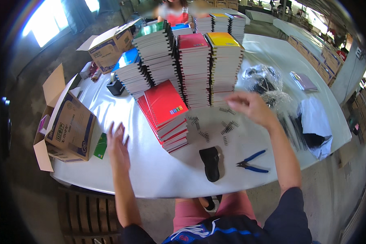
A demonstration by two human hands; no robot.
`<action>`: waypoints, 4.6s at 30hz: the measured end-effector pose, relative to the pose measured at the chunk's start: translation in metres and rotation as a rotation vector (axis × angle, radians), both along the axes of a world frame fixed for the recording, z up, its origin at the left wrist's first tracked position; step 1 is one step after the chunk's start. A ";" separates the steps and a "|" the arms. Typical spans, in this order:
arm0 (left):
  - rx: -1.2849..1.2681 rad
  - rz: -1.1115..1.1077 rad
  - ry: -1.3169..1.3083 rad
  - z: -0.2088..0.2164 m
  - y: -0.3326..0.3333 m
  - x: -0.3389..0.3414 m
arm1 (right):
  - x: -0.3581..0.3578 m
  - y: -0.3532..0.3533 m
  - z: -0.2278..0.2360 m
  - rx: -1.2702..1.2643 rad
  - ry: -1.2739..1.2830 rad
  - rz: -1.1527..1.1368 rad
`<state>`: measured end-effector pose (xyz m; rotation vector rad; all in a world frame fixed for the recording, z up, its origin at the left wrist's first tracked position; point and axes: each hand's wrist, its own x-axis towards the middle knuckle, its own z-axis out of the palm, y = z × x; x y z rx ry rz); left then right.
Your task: The person assembles spiral notebooks by threading a plastic coil through the holes of a stack of papers and covers, and then uses a pair of pliers to cut and crimp the ends of the coil.
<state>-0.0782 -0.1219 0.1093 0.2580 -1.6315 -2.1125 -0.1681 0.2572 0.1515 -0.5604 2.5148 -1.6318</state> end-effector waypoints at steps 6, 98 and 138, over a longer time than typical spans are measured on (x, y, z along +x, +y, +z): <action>0.043 -0.069 -0.218 -0.117 0.060 0.070 | 0.057 -0.004 -0.128 0.650 0.171 -0.193; -1.490 -0.420 0.202 -0.143 0.253 -0.146 | 0.052 0.074 -0.150 0.444 0.316 -0.200; 0.203 -1.079 -0.256 0.064 0.341 -0.045 | 0.045 0.161 -0.051 0.275 0.615 -0.665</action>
